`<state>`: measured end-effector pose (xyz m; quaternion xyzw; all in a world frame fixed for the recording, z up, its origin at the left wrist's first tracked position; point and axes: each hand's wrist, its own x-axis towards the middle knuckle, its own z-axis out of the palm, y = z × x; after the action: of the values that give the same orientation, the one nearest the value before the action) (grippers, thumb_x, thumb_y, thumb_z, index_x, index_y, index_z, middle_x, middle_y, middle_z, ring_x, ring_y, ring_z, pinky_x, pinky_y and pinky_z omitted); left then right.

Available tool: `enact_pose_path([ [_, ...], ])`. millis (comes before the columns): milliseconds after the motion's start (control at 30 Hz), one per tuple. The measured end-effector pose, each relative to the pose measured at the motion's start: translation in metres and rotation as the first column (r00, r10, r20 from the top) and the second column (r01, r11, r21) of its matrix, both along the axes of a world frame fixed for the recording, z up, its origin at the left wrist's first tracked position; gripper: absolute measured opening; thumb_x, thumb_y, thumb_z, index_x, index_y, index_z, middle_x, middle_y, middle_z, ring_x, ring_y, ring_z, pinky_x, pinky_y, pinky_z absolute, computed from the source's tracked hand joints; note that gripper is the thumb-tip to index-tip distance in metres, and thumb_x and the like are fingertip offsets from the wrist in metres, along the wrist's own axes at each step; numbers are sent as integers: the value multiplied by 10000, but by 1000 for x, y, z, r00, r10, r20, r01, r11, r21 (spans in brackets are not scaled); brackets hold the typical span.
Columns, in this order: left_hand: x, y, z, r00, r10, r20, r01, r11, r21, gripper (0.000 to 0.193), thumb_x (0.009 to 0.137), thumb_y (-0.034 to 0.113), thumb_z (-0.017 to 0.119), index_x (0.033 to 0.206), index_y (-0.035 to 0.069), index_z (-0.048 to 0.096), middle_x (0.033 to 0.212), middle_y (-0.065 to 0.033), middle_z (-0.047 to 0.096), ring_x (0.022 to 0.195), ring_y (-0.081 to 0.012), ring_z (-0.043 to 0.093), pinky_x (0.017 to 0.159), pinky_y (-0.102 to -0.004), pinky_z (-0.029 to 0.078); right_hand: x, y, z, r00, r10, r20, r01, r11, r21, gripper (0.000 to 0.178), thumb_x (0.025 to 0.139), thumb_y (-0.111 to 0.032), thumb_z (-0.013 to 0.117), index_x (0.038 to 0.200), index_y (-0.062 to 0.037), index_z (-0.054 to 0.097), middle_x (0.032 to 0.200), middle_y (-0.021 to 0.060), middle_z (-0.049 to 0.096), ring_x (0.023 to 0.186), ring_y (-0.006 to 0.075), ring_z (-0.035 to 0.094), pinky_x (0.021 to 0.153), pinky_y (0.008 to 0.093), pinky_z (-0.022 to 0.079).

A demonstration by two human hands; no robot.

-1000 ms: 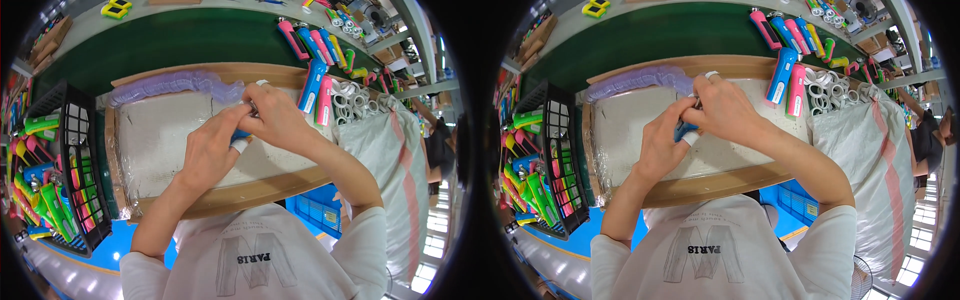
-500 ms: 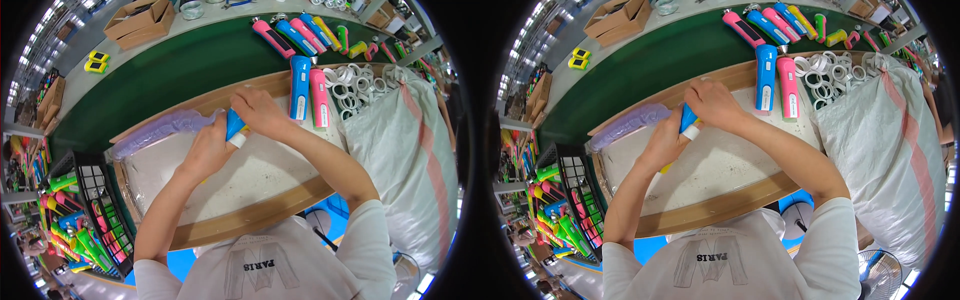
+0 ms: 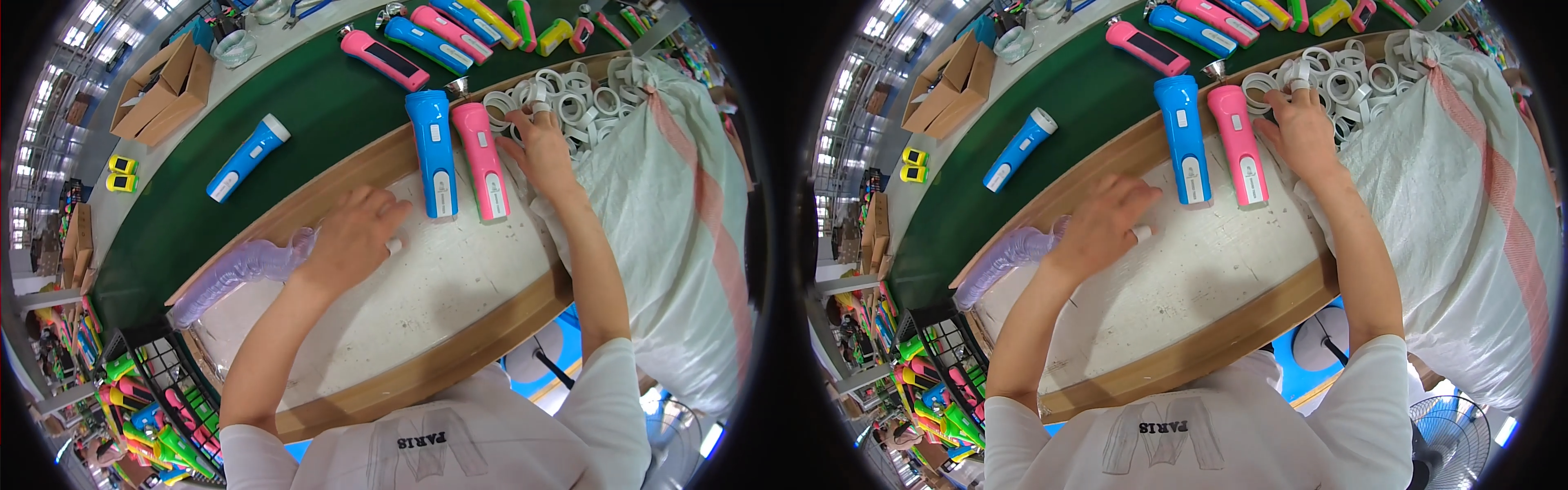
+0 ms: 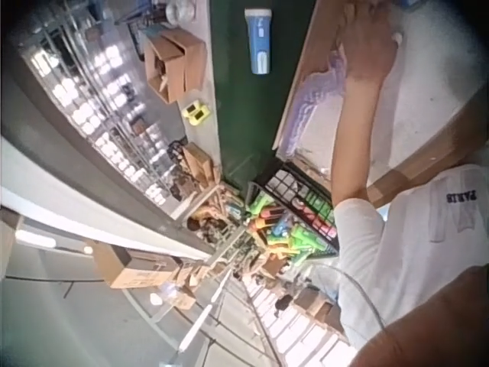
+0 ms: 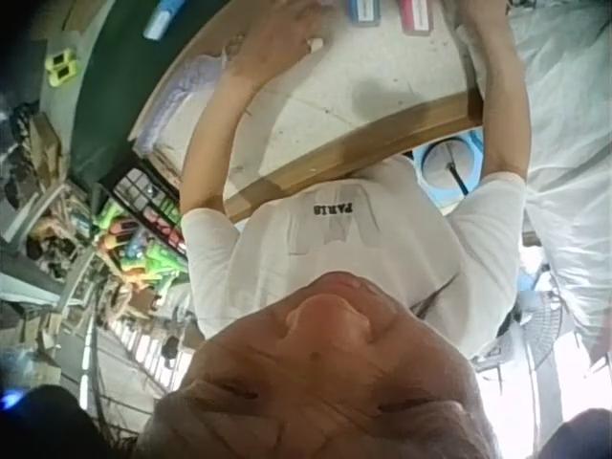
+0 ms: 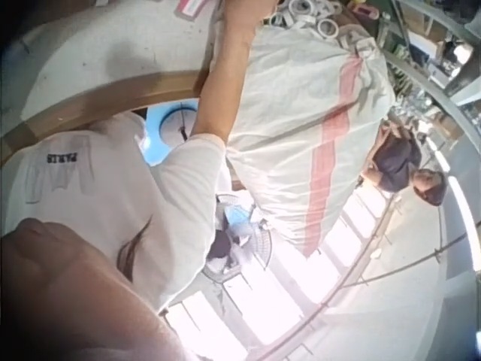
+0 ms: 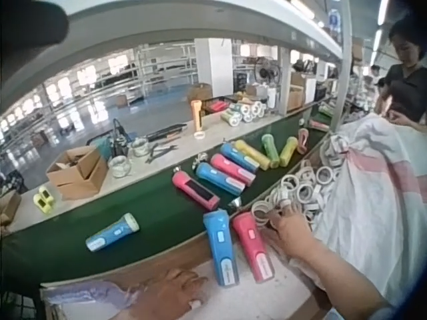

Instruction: Manually assembling handheld flashlights by attaching the head and lens components on an assembly line.

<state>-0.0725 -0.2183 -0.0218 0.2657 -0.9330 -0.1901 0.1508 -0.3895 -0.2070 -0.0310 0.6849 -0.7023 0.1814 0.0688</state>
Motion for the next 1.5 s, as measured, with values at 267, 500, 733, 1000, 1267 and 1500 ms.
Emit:
enact_pose_path([
  [267, 10, 16, -12, 990, 133, -39, -129, 988, 91, 237, 757, 39, 717, 993, 54, 702, 891, -85, 634, 866, -246, 593, 749, -359, 476, 15, 7, 13, 994, 11, -112, -29, 987, -157, 148, 800, -212, 728, 892, -97, 706, 1013, 194, 612, 1077, 337, 555, 827, 471, 460],
  [500, 18, 21, 31, 693, 652, -309, -198, 584, 787, 180, 959, 141, 587, 1067, 30, 679, 769, -4, 606, 673, -87, 549, 612, -238, 464, 116, -14, 16, 930, -1, 369, -29, 997, 78, 821, 805, -229, 749, 1458, -30, 293, 1010, 256, 634, 924, 392, 643, 806, 406, 514],
  [733, 79, 21, 45, 255, 857, -447, 222, 398, 890, 134, 971, 172, 570, 997, 62, 642, 1008, -60, 643, 885, -173, 633, 791, -311, 539, 165, 37, 29, 64, 198, 978, -556, 821, -130, 974, 737, 66, 723, 1522, -45, 158, 1413, 133, 406, 1281, 232, 458, 1070, 382, 394],
  [1000, 51, 74, 55, -7, 852, -523, 336, 495, 801, 182, 989, 268, 556, 1019, 89, 563, 1029, -83, 597, 1042, -225, 577, 946, -365, 473, 220, 87, 30, 490, 558, 669, -581, 782, -227, 902, 710, 43, 699, 1485, -66, 252, 1333, 265, 416, 1177, 434, 486, 994, 430, 427],
  [1267, 60, 85, 67, -18, 864, -504, 396, 469, 789, 142, 978, 234, 571, 964, 94, 590, 1017, -46, 582, 1040, -199, 532, 981, -358, 429, 243, 100, 35, 379, 749, 544, -589, 648, -482, 553, 683, -80, 824, 1197, -178, 644, 1360, 216, 343, 1163, 385, 479, 920, 445, 478],
  [1500, 66, 106, 57, 44, 877, -478, 499, 396, 771, 190, 977, 215, 585, 1037, 37, 612, 1047, -50, 599, 987, -164, 551, 895, -324, 458, 247, 114, 57, -11, 303, 953, -428, 860, -278, 285, 903, -313, 665, 922, -29, 676, 1211, 146, 479, 1121, 223, 471, 864, 331, 446],
])
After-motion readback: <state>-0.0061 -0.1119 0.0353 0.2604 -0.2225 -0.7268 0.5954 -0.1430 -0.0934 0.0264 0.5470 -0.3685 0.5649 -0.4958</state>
